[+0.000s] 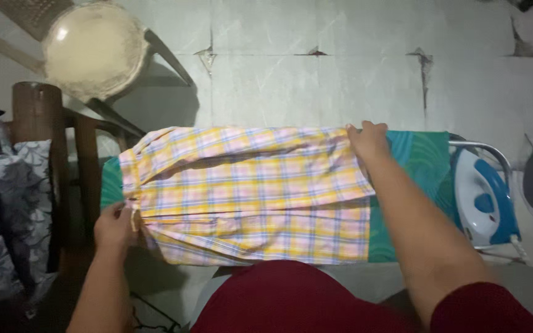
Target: The person irons a plaid skirt on an ironing board, smoothing out different sections of the fabric and using the iron to press the pleats.
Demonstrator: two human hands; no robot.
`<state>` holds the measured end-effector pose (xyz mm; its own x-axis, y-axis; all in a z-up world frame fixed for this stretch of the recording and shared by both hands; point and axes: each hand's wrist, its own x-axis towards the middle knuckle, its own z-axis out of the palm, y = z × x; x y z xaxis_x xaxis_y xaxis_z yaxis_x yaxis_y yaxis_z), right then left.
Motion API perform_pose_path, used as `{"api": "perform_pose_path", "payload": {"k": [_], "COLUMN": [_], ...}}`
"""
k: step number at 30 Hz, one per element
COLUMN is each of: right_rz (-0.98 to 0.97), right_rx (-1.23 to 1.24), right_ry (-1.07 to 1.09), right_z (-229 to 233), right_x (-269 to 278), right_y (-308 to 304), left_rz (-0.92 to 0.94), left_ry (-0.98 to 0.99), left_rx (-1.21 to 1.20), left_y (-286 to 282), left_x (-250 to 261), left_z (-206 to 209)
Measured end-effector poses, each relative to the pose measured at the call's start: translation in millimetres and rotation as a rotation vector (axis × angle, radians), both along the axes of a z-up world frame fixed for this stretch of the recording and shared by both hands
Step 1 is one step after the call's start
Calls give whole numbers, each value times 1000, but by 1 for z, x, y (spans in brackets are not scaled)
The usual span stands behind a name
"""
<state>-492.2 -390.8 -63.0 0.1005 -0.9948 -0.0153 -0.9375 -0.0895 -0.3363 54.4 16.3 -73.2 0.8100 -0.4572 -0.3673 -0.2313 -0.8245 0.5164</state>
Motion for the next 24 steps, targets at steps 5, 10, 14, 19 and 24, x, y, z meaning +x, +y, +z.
{"api": "perform_pose_path", "payload": {"k": [5, 10, 14, 19, 24], "right_rz": [-206, -46, -24, 312, -559], "right_rx": [402, 414, 10, -121, 514], "right_ry": [78, 170, -230, 201, -501], "right_z": [16, 0, -2, 5, 49], "right_x": [34, 15, -28, -129, -118], "right_y": [-16, -32, -11, 79, 182], "left_rz": [-33, 29, -12, -282, -10], "left_ry": [-84, 5, 74, 308, 629], "left_rx": [-61, -40, -169, -243, -67], "left_y": [-12, -32, -54, -60, -13], "left_x": [1, 8, 16, 5, 2], "left_z": [-10, 0, -5, 22, 72]}}
